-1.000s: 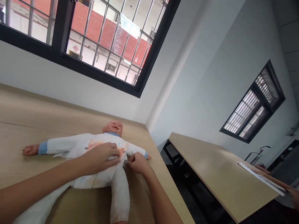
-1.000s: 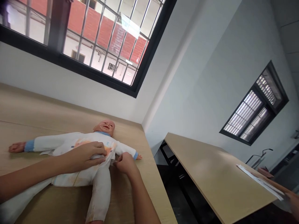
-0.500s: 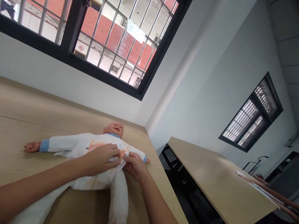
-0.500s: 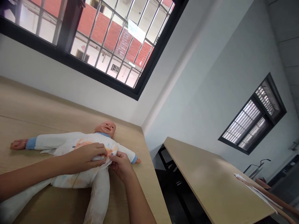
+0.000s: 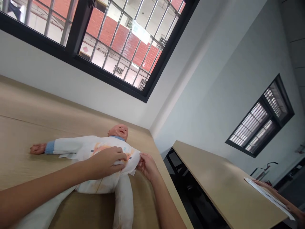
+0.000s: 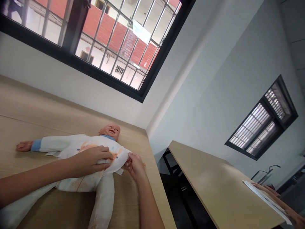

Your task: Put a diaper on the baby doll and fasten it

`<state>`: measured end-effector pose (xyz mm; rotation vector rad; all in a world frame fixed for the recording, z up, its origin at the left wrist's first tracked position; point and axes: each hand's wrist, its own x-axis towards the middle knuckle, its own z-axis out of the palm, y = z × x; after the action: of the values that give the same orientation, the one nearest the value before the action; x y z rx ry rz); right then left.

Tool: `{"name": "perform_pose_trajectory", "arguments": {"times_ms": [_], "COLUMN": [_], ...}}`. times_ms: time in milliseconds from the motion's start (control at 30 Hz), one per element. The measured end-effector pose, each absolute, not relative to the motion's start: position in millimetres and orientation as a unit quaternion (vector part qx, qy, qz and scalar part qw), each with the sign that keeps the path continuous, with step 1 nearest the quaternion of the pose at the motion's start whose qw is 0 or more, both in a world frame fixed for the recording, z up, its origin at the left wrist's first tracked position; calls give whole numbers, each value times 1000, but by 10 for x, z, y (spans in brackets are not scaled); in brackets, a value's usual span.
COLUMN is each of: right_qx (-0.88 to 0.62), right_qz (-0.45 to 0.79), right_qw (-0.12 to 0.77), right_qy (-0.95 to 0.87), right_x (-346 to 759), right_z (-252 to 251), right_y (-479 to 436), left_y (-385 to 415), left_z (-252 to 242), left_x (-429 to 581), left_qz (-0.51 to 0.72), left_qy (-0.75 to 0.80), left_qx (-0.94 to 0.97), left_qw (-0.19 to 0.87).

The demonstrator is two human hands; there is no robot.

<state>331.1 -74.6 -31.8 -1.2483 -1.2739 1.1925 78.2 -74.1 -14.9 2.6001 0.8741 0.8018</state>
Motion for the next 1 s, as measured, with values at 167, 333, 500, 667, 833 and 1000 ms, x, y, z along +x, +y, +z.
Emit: {"name": "perform_pose_trajectory", "arguments": {"times_ms": [167, 333, 500, 667, 833, 1000], "right_qx": [-607, -594, -531, -476, -378, -342], "right_qz": [424, 349, 405, 553, 648, 670], "right_qw": [360, 291, 284, 298, 374, 413], "right_qy": [-567, -664, -688, -615, -546, -514], "right_x": [3381, 3253, 3218, 3295, 3342, 3334], "right_z": [-303, -290, -300, -329, -430, -482], "right_y": [-822, -940, -920, -875, -823, -794], "left_y": [-740, -757, -758, -741, -736, -737], "left_z": [-148, -123, -115, -113, -58, 45], "left_x": [788, 792, 782, 803, 922, 1111], "left_qz": [272, 264, 261, 260, 237, 186], "left_qy": [311, 317, 313, 332, 379, 400], "left_qx": [900, 900, 903, 896, 889, 897], "left_qw": [139, 142, 136, 142, 96, 27]}}
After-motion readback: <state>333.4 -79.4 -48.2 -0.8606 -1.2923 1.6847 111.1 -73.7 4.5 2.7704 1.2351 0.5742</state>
